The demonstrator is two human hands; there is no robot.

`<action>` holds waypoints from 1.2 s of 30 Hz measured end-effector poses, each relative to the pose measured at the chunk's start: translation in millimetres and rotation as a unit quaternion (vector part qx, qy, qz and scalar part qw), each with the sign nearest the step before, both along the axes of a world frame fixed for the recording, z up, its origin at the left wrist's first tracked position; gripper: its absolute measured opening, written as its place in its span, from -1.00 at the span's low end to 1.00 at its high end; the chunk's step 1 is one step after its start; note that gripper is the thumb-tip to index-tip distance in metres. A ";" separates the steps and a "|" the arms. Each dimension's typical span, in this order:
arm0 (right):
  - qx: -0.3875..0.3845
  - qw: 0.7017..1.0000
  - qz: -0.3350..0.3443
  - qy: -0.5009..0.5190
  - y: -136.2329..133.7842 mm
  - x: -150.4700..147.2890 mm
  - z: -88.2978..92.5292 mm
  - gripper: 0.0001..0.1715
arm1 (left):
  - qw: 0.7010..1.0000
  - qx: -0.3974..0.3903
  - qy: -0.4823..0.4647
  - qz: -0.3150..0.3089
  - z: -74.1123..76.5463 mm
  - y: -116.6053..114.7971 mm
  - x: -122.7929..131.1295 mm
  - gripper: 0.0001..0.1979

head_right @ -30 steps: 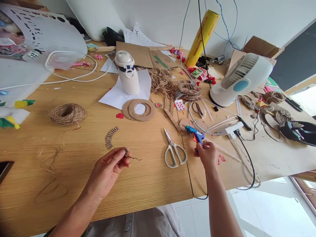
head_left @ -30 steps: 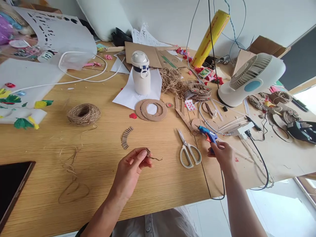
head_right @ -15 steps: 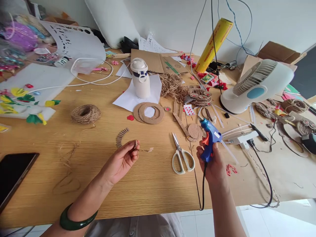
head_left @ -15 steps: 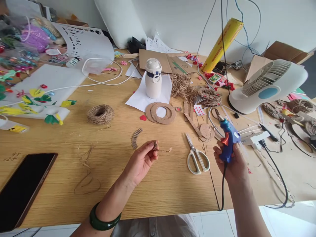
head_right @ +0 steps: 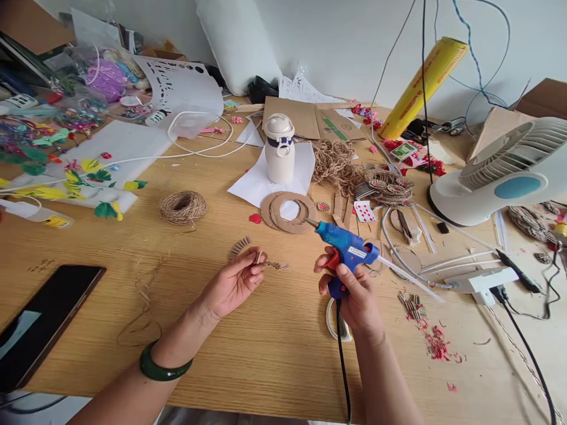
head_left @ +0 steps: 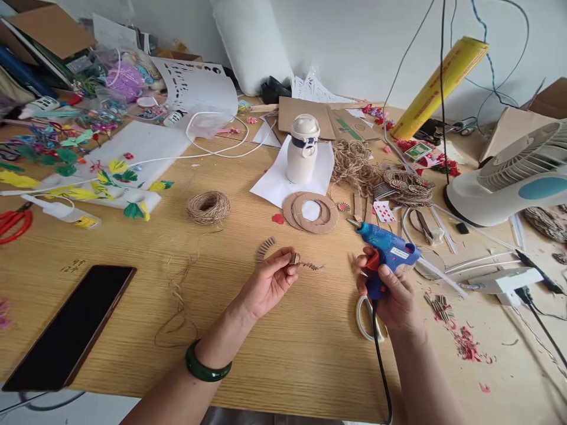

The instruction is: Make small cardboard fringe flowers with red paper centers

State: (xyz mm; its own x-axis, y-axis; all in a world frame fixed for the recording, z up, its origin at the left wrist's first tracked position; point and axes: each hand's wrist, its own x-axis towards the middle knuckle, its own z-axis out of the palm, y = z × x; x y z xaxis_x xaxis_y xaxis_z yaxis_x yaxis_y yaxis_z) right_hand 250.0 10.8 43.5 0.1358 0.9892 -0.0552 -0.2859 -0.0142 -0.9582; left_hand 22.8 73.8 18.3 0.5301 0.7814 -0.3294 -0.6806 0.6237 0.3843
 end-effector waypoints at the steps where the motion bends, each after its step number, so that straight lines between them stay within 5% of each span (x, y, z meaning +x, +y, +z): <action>1: 0.004 1.000 0.007 0.007 1.4 -2.7 -0.5 -0.64 | 1.000 -0.001 -0.001 0.000 -0.9 0.7 -0.5 -0.84; 11: -0.025 0.994 0.084 0.069 -11.8 -21.4 -16.1 -0.70 | 0.999 -0.033 -0.019 0.009 0.3 1.7 -0.3 -0.81; 22: -0.015 0.991 0.129 -0.015 -37.2 -29.8 -15.8 -0.78 | 0.997 -0.060 -0.055 0.019 1.2 -0.3 2.6 -0.92; 36: -0.050 0.993 0.092 -0.047 -28.5 -44.9 -6.0 -0.76 | 0.997 -0.056 -0.051 0.014 0.4 -1.8 3.7 -0.72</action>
State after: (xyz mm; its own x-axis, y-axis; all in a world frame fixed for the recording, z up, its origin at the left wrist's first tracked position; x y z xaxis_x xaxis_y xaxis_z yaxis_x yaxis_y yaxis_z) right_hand 205.1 -17.8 37.5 -0.0380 0.9878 -0.1509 -0.1787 -0.1552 -0.9716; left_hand 26.5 71.9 18.7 0.5439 0.7575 -0.3611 -0.7300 0.6393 0.2415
